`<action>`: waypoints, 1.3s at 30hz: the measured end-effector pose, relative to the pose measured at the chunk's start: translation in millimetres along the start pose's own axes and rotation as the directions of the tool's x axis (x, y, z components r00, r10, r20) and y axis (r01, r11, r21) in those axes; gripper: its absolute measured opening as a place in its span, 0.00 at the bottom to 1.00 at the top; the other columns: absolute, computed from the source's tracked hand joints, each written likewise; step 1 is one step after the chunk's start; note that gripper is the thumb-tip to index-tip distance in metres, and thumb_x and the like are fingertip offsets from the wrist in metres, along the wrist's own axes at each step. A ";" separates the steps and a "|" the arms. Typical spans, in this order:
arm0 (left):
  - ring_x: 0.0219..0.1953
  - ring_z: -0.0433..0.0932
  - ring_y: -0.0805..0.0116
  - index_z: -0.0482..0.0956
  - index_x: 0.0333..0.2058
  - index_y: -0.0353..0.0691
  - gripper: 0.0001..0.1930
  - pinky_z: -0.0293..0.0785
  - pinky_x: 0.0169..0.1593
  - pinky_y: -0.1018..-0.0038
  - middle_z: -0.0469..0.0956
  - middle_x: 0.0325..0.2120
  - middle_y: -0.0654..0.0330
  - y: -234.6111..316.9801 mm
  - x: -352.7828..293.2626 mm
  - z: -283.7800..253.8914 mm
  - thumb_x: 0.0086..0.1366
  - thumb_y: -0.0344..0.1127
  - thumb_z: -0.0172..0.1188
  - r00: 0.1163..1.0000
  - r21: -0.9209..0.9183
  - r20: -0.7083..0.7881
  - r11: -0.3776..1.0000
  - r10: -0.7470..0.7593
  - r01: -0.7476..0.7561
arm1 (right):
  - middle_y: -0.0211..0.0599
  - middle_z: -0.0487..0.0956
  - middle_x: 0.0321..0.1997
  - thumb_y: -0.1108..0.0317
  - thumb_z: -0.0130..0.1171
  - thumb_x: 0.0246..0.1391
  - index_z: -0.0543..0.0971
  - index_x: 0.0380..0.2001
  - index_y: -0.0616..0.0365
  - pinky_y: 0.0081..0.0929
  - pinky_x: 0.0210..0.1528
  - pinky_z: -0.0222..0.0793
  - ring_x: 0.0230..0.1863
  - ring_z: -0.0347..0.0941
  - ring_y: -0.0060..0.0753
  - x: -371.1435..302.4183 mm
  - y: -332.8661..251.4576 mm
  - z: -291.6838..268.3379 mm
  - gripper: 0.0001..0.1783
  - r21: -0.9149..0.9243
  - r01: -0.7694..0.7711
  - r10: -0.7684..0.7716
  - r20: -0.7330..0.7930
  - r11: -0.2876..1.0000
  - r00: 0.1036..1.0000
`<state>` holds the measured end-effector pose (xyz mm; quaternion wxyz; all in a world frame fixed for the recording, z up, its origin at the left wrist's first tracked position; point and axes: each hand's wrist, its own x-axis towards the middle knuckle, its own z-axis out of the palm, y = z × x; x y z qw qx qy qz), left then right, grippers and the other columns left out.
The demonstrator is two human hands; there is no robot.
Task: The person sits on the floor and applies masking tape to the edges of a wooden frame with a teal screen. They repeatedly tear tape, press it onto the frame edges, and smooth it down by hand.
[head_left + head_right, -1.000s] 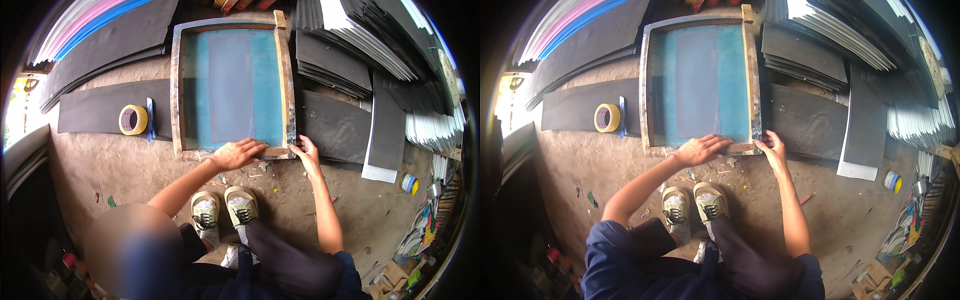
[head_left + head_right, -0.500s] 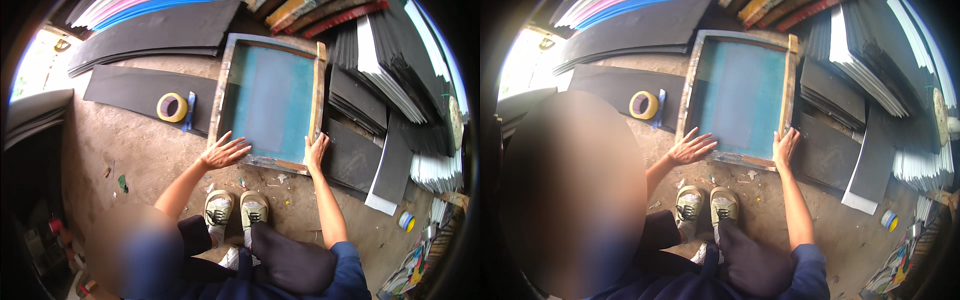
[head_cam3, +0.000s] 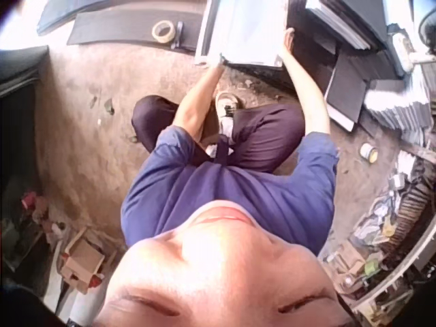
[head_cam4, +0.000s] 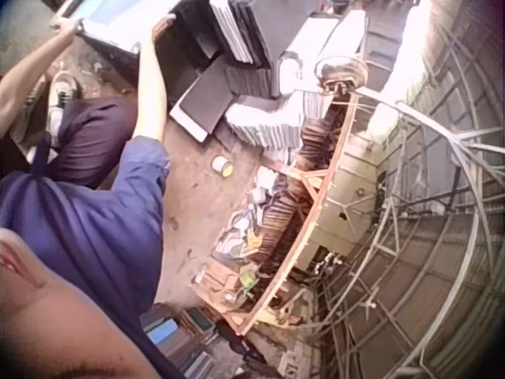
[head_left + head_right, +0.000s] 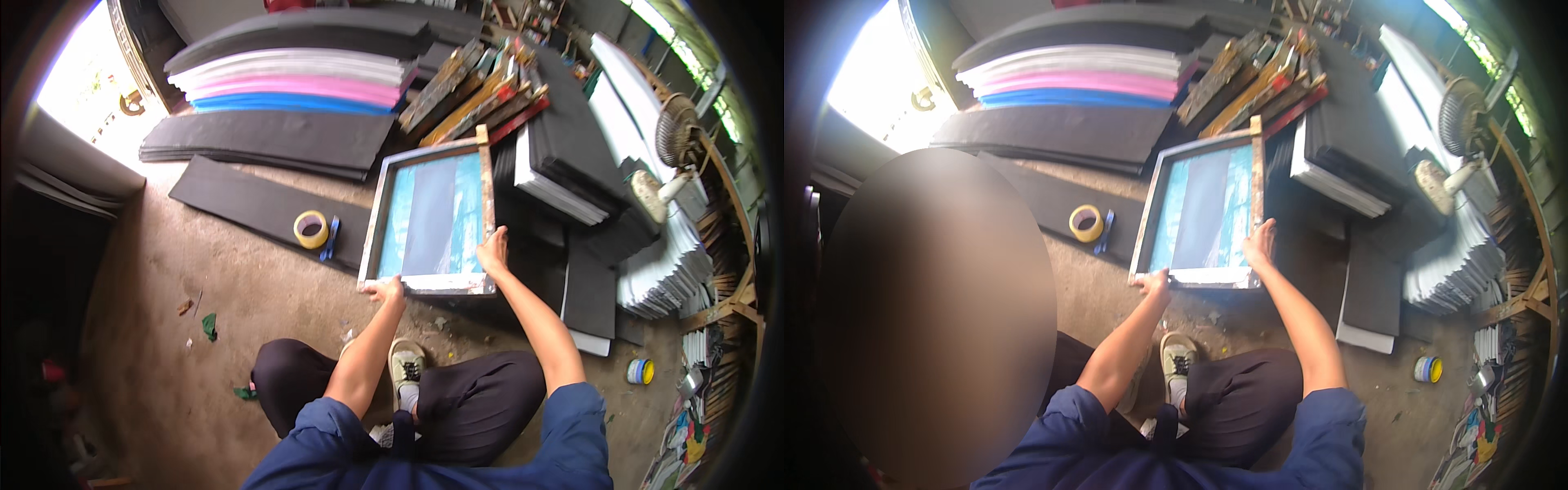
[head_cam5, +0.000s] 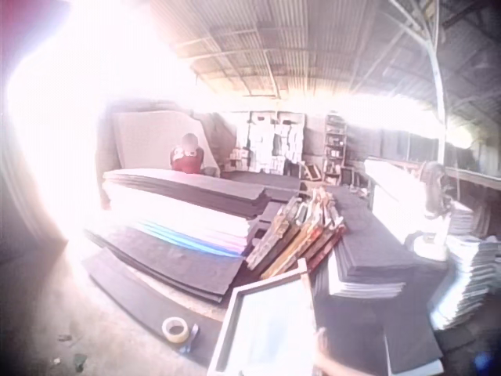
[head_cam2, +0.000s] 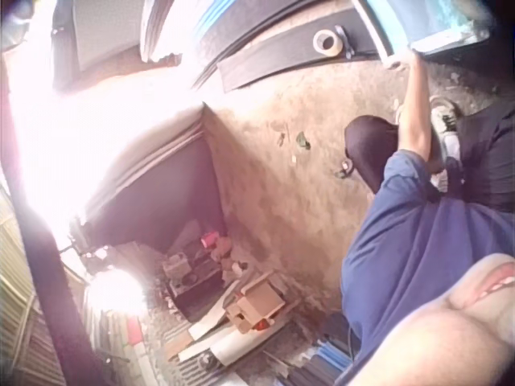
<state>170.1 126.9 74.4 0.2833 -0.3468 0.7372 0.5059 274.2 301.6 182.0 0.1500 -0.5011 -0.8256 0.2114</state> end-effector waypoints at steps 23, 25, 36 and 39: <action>0.59 0.59 0.52 0.35 0.64 0.47 0.51 0.52 0.62 0.67 0.52 0.60 0.45 126.1 -204.9 -106.8 0.49 0.31 0.64 0.595 -0.559 -0.211 0.404 0.776 -0.724 | 0.55 0.58 0.50 0.74 0.59 0.40 0.51 0.51 0.66 0.37 0.59 0.50 0.55 0.56 0.48 -61.2 -155.0 -81.2 0.37 0.754 0.347 0.056 -0.452 0.557 0.890; 0.55 0.66 0.47 0.35 0.64 0.50 0.50 0.60 0.59 0.64 0.58 0.58 0.41 131.0 -192.7 -107.2 0.48 0.28 0.60 0.539 -0.491 -0.303 0.356 0.786 -0.795 | 0.55 0.57 0.50 0.72 0.62 0.40 0.51 0.51 0.65 0.37 0.59 0.50 0.56 0.56 0.48 -56.5 -157.4 -68.9 0.38 0.747 0.338 0.075 -0.458 0.572 0.886; 0.47 0.70 0.50 0.36 0.63 0.42 0.54 0.70 0.49 0.64 0.62 0.52 0.45 149.8 -98.5 -161.7 0.37 0.26 0.58 0.762 -0.148 0.079 0.764 0.642 -0.628 | 0.40 0.60 0.50 0.75 0.53 0.35 0.64 0.48 0.51 0.52 0.46 0.61 0.46 0.58 0.41 -2.2 -67.2 -17.9 0.30 0.918 -0.386 0.083 0.380 0.086 0.921; 0.44 0.72 0.50 0.33 0.63 0.42 0.55 0.74 0.44 0.61 0.60 0.51 0.45 147.2 -37.4 -162.7 0.37 0.23 0.59 0.823 -0.170 0.002 0.811 0.568 -0.559 | 0.45 0.57 0.53 0.79 0.50 0.30 0.68 0.48 0.53 0.40 0.51 0.61 0.52 0.57 0.42 -18.0 -94.1 1.3 0.33 0.923 -0.311 0.026 0.313 0.227 0.949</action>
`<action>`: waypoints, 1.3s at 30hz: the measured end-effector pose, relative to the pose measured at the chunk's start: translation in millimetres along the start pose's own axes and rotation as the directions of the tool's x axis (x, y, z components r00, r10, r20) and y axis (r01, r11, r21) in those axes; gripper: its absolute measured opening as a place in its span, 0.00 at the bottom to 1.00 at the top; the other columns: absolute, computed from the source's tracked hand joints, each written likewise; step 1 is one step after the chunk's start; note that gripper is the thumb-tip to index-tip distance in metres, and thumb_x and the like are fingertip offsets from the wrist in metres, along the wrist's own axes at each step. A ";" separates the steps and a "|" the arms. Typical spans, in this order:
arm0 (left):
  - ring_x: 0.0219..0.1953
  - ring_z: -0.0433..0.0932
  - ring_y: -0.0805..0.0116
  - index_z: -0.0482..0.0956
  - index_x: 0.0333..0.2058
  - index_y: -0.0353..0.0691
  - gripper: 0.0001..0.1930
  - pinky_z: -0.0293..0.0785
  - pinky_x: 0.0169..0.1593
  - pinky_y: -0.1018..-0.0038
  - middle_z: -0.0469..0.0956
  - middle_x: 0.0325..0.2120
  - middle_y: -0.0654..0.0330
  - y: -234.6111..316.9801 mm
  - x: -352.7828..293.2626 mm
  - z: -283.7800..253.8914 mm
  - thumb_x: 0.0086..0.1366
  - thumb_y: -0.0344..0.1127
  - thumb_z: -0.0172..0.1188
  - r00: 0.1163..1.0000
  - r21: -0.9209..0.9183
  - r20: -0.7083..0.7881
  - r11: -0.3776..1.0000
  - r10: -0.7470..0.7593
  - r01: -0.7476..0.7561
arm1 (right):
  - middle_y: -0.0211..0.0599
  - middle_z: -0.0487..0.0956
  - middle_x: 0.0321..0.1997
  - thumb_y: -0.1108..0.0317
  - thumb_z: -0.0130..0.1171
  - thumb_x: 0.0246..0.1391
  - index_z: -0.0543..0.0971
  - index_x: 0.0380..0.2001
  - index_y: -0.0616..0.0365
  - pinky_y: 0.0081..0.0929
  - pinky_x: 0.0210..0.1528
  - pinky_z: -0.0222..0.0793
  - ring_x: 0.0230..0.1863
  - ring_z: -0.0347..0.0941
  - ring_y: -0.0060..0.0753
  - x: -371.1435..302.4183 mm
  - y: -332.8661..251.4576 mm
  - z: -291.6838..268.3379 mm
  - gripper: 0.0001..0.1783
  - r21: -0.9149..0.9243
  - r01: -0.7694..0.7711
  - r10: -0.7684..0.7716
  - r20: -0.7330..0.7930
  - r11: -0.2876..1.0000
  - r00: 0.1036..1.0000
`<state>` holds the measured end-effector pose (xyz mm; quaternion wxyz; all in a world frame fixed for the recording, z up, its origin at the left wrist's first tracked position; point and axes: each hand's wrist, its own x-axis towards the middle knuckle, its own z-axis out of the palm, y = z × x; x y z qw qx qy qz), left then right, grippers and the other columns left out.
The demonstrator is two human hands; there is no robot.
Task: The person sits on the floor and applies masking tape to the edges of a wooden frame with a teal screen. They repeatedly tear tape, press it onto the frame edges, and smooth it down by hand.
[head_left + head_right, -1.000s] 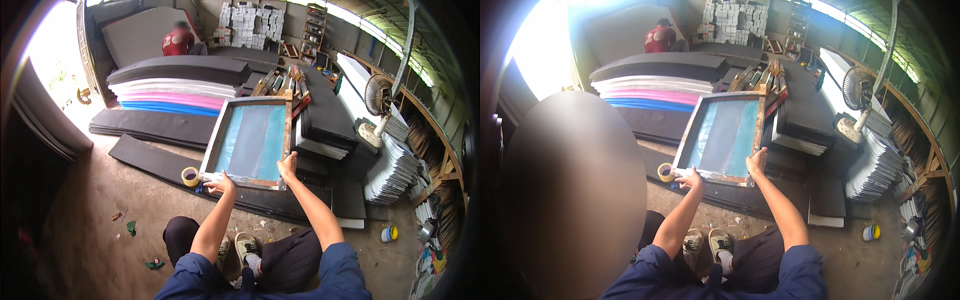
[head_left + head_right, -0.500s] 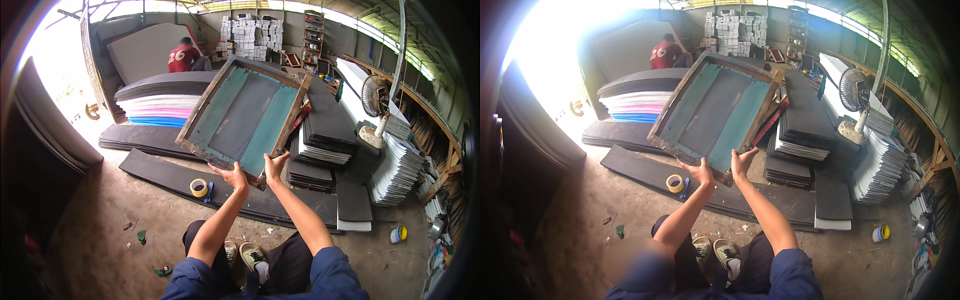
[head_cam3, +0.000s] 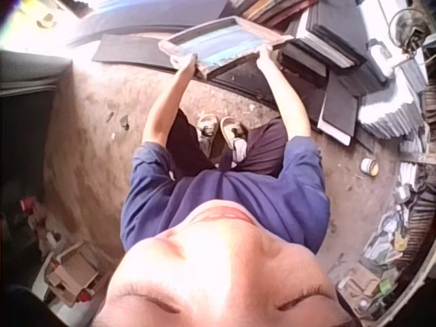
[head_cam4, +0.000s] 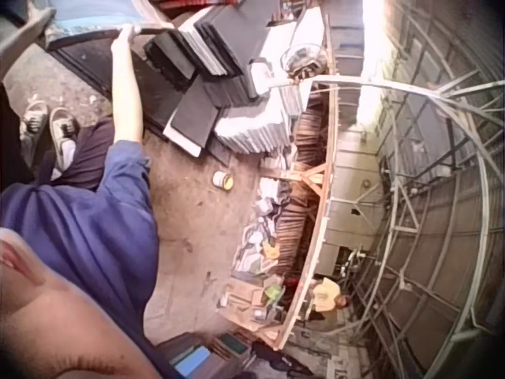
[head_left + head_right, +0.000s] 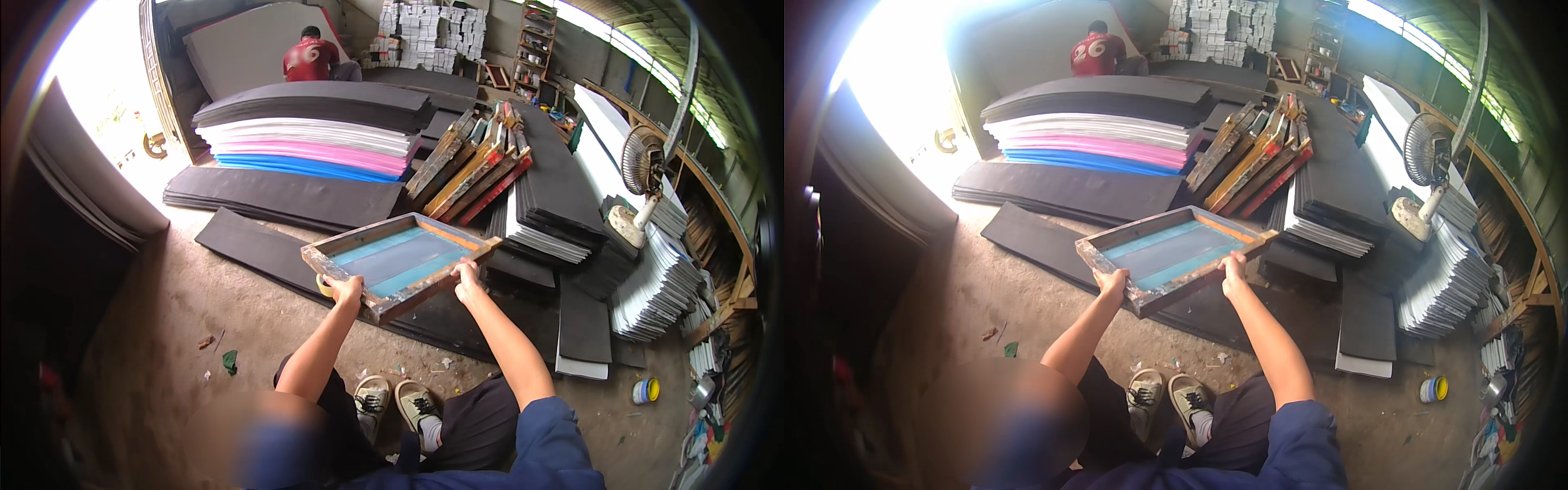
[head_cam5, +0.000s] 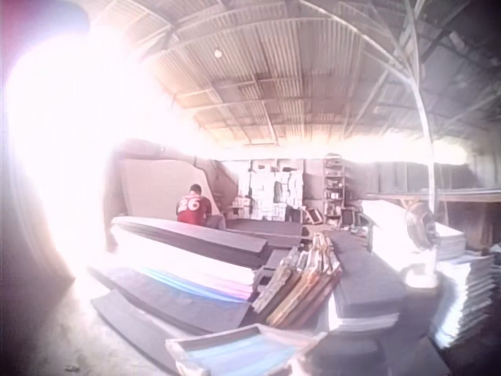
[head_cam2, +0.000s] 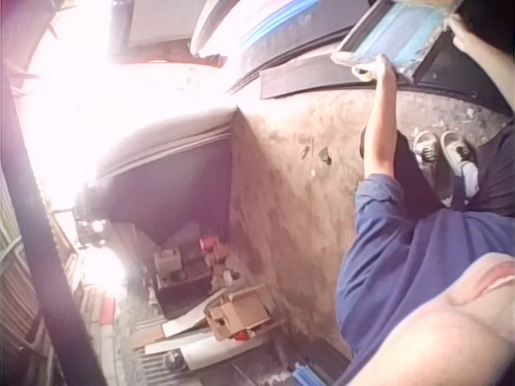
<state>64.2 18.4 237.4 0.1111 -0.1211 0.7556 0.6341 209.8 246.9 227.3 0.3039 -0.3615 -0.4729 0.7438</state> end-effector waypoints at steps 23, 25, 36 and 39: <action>0.47 0.74 0.62 0.54 0.61 0.39 0.47 0.68 0.51 0.71 0.73 0.47 0.49 -35.5 79.2 -74.0 0.44 0.46 0.69 0.906 0.099 0.369 0.961 0.206 -0.259 | 0.39 0.74 0.43 0.67 0.61 0.43 0.71 0.44 0.58 0.34 0.50 0.65 0.49 0.69 0.39 -85.6 -49.3 -42.0 0.22 -0.462 0.828 -0.004 0.874 -0.318 0.487; 0.45 0.74 0.64 0.56 0.59 0.38 0.43 0.70 0.48 0.71 0.73 0.46 0.51 -44.1 85.0 -61.6 0.47 0.45 0.67 0.867 0.123 0.457 0.951 0.199 -0.283 | 0.38 0.74 0.41 0.65 0.61 0.43 0.71 0.45 0.59 0.33 0.50 0.64 0.48 0.69 0.37 -94.1 -52.9 -48.2 0.23 -0.460 0.803 0.012 0.865 -0.379 0.502; 0.49 0.70 0.45 0.50 0.56 0.31 0.36 0.66 0.52 0.63 0.71 0.43 0.36 -138.0 79.8 18.6 0.51 0.34 0.57 0.745 0.322 0.658 0.854 0.109 -0.409 | 0.30 0.73 0.28 0.56 0.64 0.40 0.71 0.39 0.58 0.37 0.48 0.57 0.35 0.70 0.31 -81.4 -13.7 -86.5 0.24 -0.323 0.745 0.135 0.866 -0.584 0.481; 0.58 0.59 0.46 0.44 0.59 0.33 0.38 0.57 0.59 0.65 0.59 0.54 0.37 -184.4 75.6 26.4 0.51 0.28 0.54 0.697 0.115 0.658 0.876 0.286 -0.468 | 0.30 0.70 0.25 0.56 0.66 0.37 0.71 0.38 0.58 0.37 0.46 0.57 0.32 0.68 0.30 -71.2 15.3 -105.7 0.26 -0.279 0.792 0.223 0.862 -0.543 0.456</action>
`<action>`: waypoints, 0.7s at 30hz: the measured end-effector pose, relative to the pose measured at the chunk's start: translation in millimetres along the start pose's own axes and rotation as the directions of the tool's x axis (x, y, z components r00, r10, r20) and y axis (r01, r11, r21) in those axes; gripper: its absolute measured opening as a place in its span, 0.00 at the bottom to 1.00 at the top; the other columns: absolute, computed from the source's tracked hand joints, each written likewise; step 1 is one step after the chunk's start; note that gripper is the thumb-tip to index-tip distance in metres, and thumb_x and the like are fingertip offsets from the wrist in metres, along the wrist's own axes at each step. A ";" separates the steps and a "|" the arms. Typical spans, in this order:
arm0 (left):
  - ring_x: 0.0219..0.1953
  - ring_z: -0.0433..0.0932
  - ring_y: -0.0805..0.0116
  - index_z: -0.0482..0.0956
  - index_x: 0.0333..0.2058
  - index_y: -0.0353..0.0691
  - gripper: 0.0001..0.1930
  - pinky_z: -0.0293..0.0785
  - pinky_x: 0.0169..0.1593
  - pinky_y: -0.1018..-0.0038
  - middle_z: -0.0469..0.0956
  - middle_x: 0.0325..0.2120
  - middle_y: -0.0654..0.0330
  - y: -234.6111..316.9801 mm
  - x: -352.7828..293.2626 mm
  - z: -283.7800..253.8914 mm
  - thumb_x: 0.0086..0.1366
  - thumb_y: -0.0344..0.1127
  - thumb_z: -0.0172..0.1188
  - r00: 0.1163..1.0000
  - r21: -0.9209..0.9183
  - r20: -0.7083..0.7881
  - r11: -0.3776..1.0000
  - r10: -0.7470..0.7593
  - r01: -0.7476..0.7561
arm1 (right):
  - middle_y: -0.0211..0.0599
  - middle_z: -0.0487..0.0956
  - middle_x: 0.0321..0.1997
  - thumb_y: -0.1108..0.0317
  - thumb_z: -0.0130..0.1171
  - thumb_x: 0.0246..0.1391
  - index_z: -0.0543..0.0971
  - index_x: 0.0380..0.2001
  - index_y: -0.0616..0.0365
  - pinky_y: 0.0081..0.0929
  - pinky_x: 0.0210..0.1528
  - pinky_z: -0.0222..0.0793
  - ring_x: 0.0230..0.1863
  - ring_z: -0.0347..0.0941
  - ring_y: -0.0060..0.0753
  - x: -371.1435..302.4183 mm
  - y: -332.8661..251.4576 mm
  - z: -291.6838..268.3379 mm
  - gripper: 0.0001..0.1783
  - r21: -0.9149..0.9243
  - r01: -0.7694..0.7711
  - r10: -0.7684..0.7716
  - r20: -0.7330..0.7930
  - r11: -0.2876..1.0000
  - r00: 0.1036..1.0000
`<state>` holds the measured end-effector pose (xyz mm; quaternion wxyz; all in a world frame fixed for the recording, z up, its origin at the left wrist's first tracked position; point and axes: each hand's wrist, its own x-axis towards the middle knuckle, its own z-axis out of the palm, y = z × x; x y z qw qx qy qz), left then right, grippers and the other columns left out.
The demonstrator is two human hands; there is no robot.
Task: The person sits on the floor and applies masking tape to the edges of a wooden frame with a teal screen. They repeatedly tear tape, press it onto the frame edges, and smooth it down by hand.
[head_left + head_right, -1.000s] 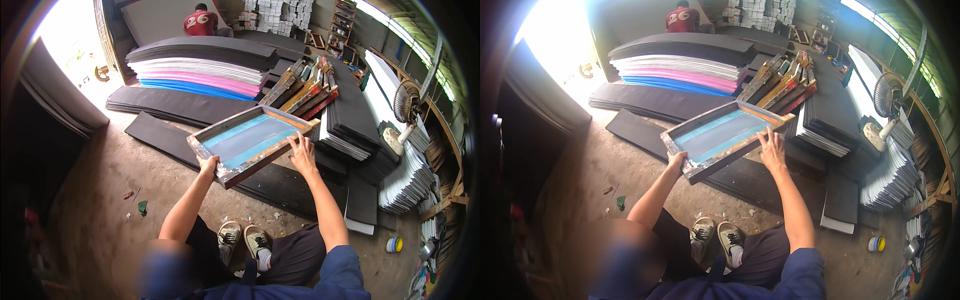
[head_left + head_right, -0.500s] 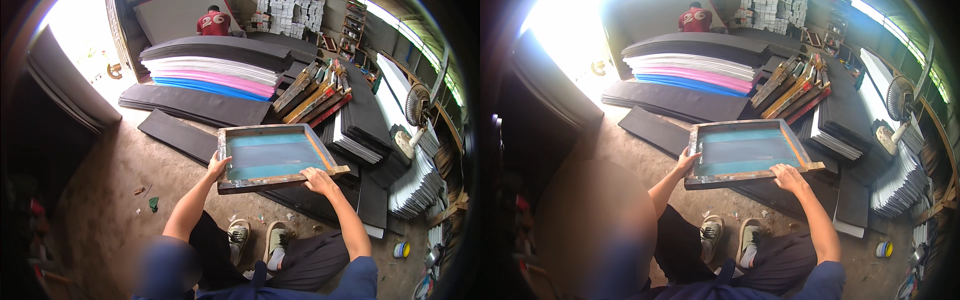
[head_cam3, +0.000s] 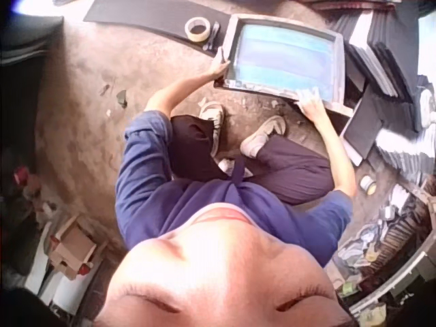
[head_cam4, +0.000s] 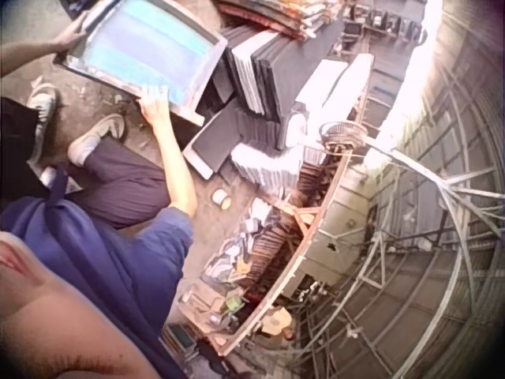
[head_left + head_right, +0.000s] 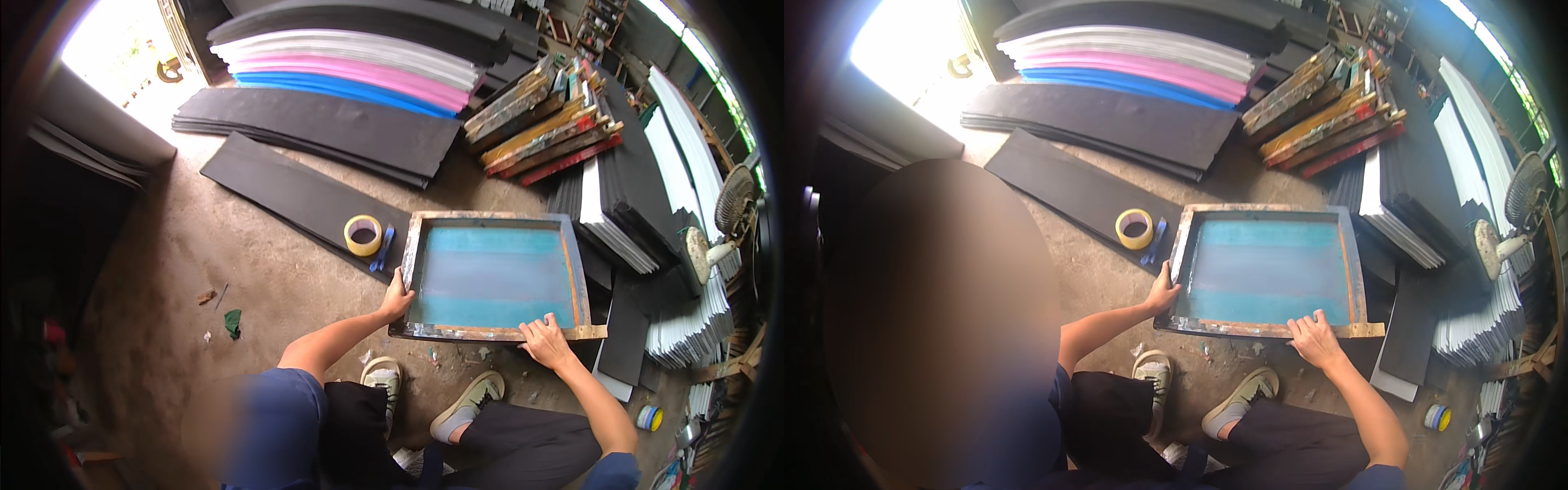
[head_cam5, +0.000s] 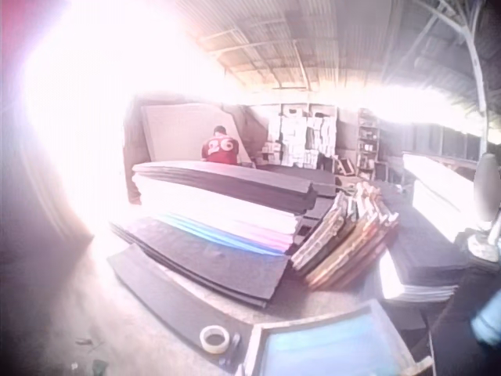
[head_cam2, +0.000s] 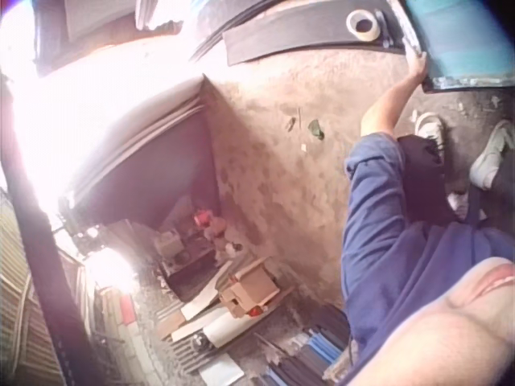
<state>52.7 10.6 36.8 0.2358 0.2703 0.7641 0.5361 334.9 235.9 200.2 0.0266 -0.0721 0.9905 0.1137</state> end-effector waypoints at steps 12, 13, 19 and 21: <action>0.63 0.51 0.52 0.43 0.61 0.30 0.39 0.47 0.64 0.70 0.52 0.60 0.42 -39.9 26.8 -12.2 0.52 0.23 0.53 0.986 0.052 -0.059 0.986 0.159 -0.156 | 0.32 0.70 0.34 0.58 0.67 0.32 0.70 0.40 0.59 0.34 0.45 0.59 0.40 0.66 0.30 26.8 -15.0 100.4 0.30 0.151 0.040 -0.033 -0.045 0.988 0.998; 0.63 0.52 0.52 0.44 0.61 0.29 0.39 0.47 0.64 0.70 0.52 0.59 0.42 -39.7 36.3 -18.6 0.52 0.22 0.53 0.986 0.042 -0.057 0.987 0.157 -0.155 | 0.32 0.70 0.35 0.59 0.67 0.32 0.70 0.41 0.59 0.33 0.46 0.59 0.41 0.66 0.31 35.4 -15.2 105.9 0.30 0.157 0.007 0.004 -0.068 0.988 0.998; 0.59 0.60 0.52 0.46 0.61 0.32 0.38 0.54 0.61 0.69 0.59 0.56 0.42 -41.3 65.0 -32.0 0.53 0.24 0.54 0.977 0.155 -0.164 0.982 0.135 -0.110 | 0.35 0.72 0.36 0.66 0.61 0.39 0.71 0.40 0.59 0.31 0.46 0.63 0.43 0.67 0.34 77.6 -6.9 144.5 0.21 0.175 -0.160 0.180 -0.103 0.971 0.978; 0.59 0.59 0.52 0.47 0.61 0.31 0.38 0.53 0.61 0.68 0.59 0.56 0.42 -41.7 68.1 -31.6 0.53 0.24 0.54 0.978 0.183 -0.169 0.979 0.119 -0.088 | 0.37 0.71 0.36 0.68 0.60 0.40 0.71 0.39 0.59 0.32 0.45 0.63 0.43 0.67 0.36 82.3 -8.1 153.3 0.19 0.255 -0.222 0.252 -0.091 0.941 0.963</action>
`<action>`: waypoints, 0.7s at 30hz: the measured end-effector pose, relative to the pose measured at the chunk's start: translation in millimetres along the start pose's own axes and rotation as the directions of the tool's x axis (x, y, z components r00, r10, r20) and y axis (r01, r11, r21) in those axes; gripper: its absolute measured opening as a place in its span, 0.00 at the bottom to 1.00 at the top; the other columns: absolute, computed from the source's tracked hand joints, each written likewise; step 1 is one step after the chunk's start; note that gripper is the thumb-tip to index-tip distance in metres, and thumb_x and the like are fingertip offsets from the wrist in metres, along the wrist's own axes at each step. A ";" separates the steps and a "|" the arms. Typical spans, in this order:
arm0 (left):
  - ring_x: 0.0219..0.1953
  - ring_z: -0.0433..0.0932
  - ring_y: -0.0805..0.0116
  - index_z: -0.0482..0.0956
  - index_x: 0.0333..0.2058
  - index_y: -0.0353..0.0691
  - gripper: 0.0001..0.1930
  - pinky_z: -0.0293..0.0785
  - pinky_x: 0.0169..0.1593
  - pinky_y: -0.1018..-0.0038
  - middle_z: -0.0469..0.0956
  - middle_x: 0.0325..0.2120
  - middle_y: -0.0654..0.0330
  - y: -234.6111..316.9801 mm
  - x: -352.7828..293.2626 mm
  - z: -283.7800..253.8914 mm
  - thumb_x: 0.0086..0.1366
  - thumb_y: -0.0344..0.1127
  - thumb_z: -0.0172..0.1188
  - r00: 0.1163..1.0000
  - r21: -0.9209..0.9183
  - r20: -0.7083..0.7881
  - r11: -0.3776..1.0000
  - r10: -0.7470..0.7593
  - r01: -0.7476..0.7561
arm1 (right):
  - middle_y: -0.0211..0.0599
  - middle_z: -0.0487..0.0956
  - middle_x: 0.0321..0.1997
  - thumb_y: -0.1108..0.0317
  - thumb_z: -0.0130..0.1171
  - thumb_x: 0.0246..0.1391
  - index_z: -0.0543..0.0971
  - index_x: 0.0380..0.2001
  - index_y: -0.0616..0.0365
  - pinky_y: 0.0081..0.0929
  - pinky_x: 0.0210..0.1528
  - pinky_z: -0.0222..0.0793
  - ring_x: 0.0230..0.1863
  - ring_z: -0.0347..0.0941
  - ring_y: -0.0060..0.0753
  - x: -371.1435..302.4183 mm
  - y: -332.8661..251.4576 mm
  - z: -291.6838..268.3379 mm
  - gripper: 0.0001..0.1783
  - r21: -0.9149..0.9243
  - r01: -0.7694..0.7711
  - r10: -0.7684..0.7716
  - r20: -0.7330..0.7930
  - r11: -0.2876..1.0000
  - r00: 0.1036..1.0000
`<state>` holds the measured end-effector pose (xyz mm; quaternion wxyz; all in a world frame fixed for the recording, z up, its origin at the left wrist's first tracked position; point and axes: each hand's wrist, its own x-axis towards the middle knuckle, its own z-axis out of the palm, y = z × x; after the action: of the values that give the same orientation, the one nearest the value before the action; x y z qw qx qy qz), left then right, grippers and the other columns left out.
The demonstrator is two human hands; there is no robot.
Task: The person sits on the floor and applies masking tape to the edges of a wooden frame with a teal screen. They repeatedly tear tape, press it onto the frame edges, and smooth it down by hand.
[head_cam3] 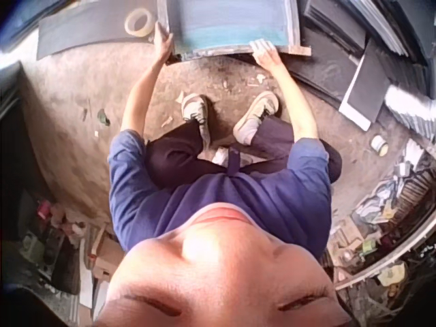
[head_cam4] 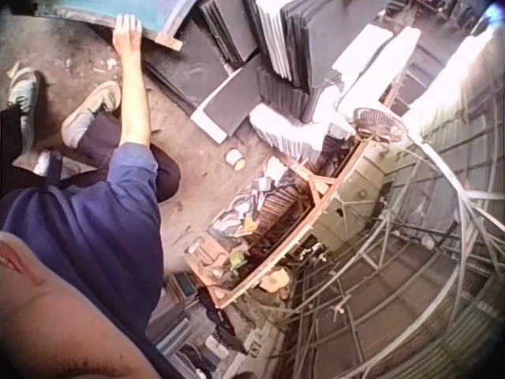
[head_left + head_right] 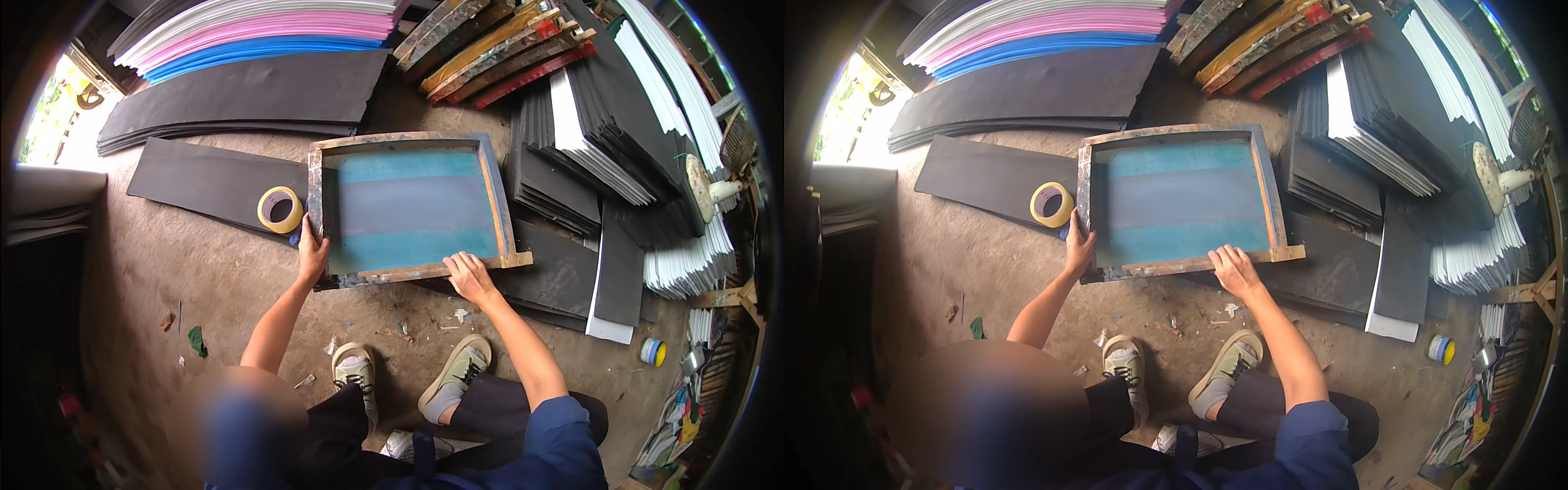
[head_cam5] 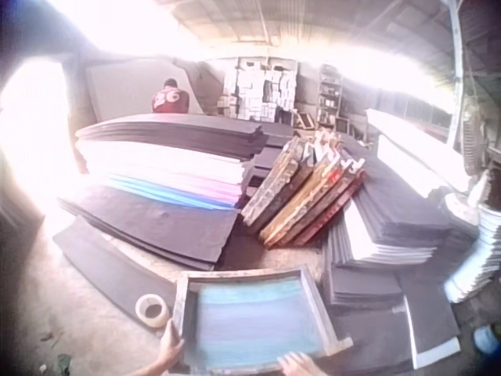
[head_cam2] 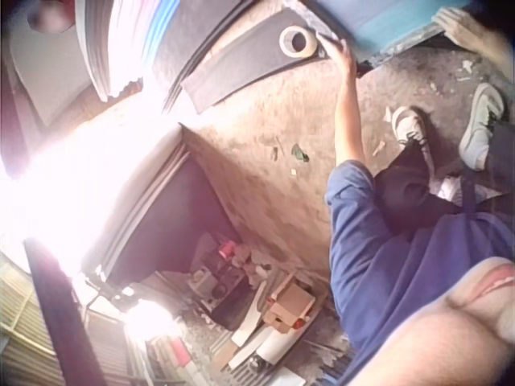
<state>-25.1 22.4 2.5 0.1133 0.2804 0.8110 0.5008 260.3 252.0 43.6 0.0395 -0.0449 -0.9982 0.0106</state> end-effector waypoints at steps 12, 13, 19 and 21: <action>0.61 0.53 0.48 0.42 0.62 0.32 0.36 0.51 0.63 0.64 0.53 0.58 0.40 2.4 -4.9 -13.2 0.62 0.37 0.52 0.996 0.238 0.087 0.971 0.001 -0.022 | 0.50 0.60 0.47 0.62 0.68 0.36 0.60 0.49 0.54 0.47 0.51 0.63 0.47 0.65 0.54 22.9 -13.8 -14.0 0.37 0.328 -0.263 0.171 0.283 0.907 0.944; 0.60 0.56 0.49 0.46 0.61 0.32 0.34 0.53 0.62 0.65 0.56 0.57 0.42 1.4 -7.6 -20.3 0.63 0.41 0.51 0.997 0.260 0.052 0.964 0.051 -0.063 | 0.52 0.58 0.51 0.57 0.68 0.37 0.58 0.52 0.54 0.48 0.52 0.62 0.49 0.64 0.55 39.6 -18.1 -21.5 0.40 0.341 -0.349 0.182 0.436 0.873 0.881; 0.48 0.69 0.57 0.68 0.48 0.39 0.16 0.67 0.51 0.66 0.67 0.42 0.53 1.7 -5.4 -75.8 0.59 0.27 0.53 0.966 0.287 -0.204 0.953 0.159 -0.096 | 0.44 0.70 0.44 0.53 0.57 0.50 0.70 0.46 0.57 0.44 0.56 0.56 0.52 0.64 0.47 154.1 -63.3 -39.6 0.24 0.365 -0.225 0.084 0.363 0.904 0.928; 0.52 0.64 0.55 0.68 0.48 0.41 0.19 0.61 0.56 0.63 0.67 0.44 0.54 3.2 5.0 -94.7 0.55 0.27 0.57 0.958 0.425 -0.181 0.896 0.223 -0.128 | 0.43 0.70 0.45 0.57 0.58 0.49 0.69 0.46 0.57 0.42 0.56 0.57 0.52 0.63 0.46 203.8 -84.0 -19.7 0.23 0.515 -0.029 -0.053 0.143 0.857 0.988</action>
<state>-72.1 -44.5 50.5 -0.0864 0.3115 0.8765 0.3566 52.1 187.1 81.2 -0.0262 -0.0254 -0.9592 0.2804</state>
